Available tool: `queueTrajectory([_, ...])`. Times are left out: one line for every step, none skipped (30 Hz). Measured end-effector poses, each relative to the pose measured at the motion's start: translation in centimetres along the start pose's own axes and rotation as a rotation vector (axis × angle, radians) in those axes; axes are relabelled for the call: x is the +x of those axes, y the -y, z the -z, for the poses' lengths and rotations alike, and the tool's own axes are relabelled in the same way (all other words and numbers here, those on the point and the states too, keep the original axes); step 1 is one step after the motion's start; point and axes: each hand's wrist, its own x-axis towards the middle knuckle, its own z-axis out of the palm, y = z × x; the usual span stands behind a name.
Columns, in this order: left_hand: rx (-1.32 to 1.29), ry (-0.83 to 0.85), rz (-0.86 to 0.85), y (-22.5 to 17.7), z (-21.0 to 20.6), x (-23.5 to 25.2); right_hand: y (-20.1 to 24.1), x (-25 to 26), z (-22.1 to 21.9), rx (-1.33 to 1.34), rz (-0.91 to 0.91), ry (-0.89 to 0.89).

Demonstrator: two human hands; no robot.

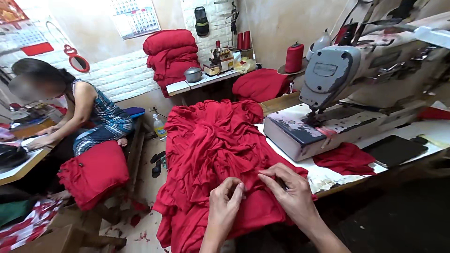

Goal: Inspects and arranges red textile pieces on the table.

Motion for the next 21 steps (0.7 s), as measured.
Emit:
queueTrajectory([-0.076, -0.013, 0.037, -0.4, 0.0, -0.3, 0.6, -0.5, 0.0, -0.013, 0.026, 0.007])
queueTrajectory([-0.129, -0.03, 0.066, -0.8, -0.1, -0.6, 1.1, -1.0, -0.1, -0.026, 0.053, 0.017])
queueTrajectory([-0.168, -0.051, 0.097, -1.2, -0.2, -0.8, 1.5, -1.7, -0.4, -0.039, 0.088, 0.031])
queueTrajectory([-0.194, -0.073, 0.123, -1.5, -0.2, -1.1, 1.7, -2.4, -0.7, -0.051, 0.127, 0.047])
queueTrajectory([-0.206, -0.088, 0.146, -1.7, -0.2, -1.2, 1.8, -3.0, -1.0, -0.062, 0.164, 0.065])
queueTrajectory([-0.219, -0.097, 0.165, -1.8, -0.2, -1.3, 1.8, -3.5, -1.3, -0.073, 0.194, 0.08])
queueTrajectory([-0.243, -0.096, 0.184, -1.9, -0.1, -1.3, 1.8, -4.0, -1.6, -0.081, 0.219, 0.096])
queueTrajectory([-0.269, -0.091, 0.203, -1.9, 0.0, -1.4, 1.8, -4.4, -1.9, -0.093, 0.239, 0.112])
queueTrajectory([-0.283, -0.086, 0.22, -1.8, 0.2, -1.5, 1.8, -4.7, -2.2, -0.104, 0.253, 0.126])
queueTrajectory([-0.287, -0.084, 0.229, -1.8, 0.3, -1.6, 1.8, -4.9, -2.5, -0.11, 0.262, 0.135])
queueTrajectory([-0.291, -0.083, 0.227, -1.7, 0.3, -1.7, 1.8, -5.0, -2.6, -0.11, 0.268, 0.141])
queueTrajectory([-0.3, -0.083, 0.219, -1.7, 0.4, -1.7, 1.8, -5.0, -2.6, -0.1, 0.27, 0.145])
queueTrajectory([-0.308, -0.083, 0.205, -1.8, 0.4, -1.8, 1.8, -4.9, -2.3, -0.076, 0.265, 0.153])
queueTrajectory([-0.315, -0.079, 0.182, -2.0, 0.5, -2.0, 1.7, -4.8, -1.9, -0.035, 0.249, 0.174])
queueTrajectory([-0.31, -0.07, 0.149, -2.1, 0.9, -2.3, 1.7, -4.6, -1.2, 0.015, 0.222, 0.216])
queueTrajectory([-0.296, -0.061, 0.112, -2.3, 1.4, -2.7, 1.5, -4.4, -0.2, 0.055, 0.188, 0.277])
queueTrajectory([-0.271, -0.052, 0.078, -2.3, 2.2, -3.3, 1.2, -4.2, 1.2, 0.079, 0.153, 0.35])
queueTrajectory([-0.237, -0.049, 0.058, -2.4, 3.2, -4.2, 0.8, -4.2, 2.7, 0.083, 0.12, 0.422])
queueTrajectory([-0.192, -0.052, 0.052, -2.4, 4.6, -5.2, 0.3, -4.3, 4.3, 0.064, 0.091, 0.49])
queueTrajectory([-0.139, -0.062, 0.056, -2.5, 6.1, -6.4, -0.4, -4.5, 6.1, 0.012, 0.056, 0.558])
queueTrajectory([-0.082, -0.08, 0.073, -2.4, 7.8, -7.7, -1.0, -4.9, 7.9, -0.061, -0.002, 0.645])
